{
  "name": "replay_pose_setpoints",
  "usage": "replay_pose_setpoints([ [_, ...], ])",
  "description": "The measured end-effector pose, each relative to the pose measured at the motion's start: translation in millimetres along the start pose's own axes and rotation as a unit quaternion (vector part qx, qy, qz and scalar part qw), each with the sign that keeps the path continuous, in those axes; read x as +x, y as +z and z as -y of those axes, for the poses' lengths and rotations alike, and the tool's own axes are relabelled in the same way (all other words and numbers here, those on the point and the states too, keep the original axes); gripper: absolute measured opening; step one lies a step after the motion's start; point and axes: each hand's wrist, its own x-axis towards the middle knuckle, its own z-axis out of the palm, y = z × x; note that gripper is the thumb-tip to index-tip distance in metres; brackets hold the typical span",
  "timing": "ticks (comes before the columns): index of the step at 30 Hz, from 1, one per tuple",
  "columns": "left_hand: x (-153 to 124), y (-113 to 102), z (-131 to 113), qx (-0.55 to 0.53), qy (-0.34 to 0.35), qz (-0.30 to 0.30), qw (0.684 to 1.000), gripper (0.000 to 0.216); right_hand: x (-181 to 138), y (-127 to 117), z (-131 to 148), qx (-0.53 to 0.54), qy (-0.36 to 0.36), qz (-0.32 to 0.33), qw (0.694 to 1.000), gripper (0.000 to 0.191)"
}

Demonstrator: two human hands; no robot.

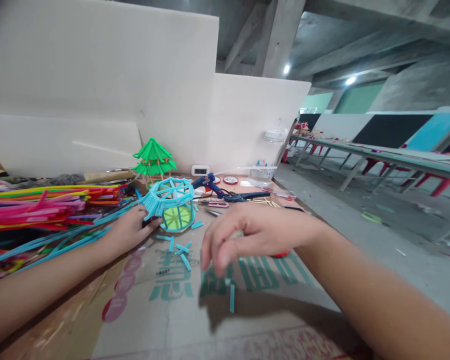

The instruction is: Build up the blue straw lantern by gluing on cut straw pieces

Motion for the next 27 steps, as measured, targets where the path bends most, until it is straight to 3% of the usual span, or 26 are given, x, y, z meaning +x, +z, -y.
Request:
replay_pose_setpoints([
  [3,1,0,-1,0.004,0.010,0.003,1.000,0.039,9,-5,-26,-0.111,0.083,-0.147,0.979,0.035],
  [5,1,1,0,0.005,0.011,0.003,1.000,0.039,15,-10,-46,-0.240,0.149,-0.212,0.935,0.033],
  [8,0,3,2,0.008,0.011,-0.001,1.000,0.037,23,-15,-74,-0.371,0.230,-0.264,0.860,0.035],
  [10,0,3,2,0.006,0.014,-0.001,1.000,0.035,28,-18,-91,-0.381,0.258,-0.292,0.838,0.033],
  [12,0,4,2,0.001,0.017,-0.002,1.000,0.034,33,-23,-107,-0.341,0.272,-0.323,0.840,0.029],
  [19,1,2,-1,0.003,0.014,0.002,1.000,0.031,67,-59,-159,-0.263,0.289,-0.328,0.860,0.055],
  [23,1,1,-1,-0.005,0.012,0.011,1.000,0.027,91,-71,-182,-0.211,0.303,-0.348,0.862,0.046],
  [27,1,-1,-1,-0.011,0.017,0.018,1.000,0.025,99,-66,-192,-0.163,0.289,-0.384,0.862,0.034],
])
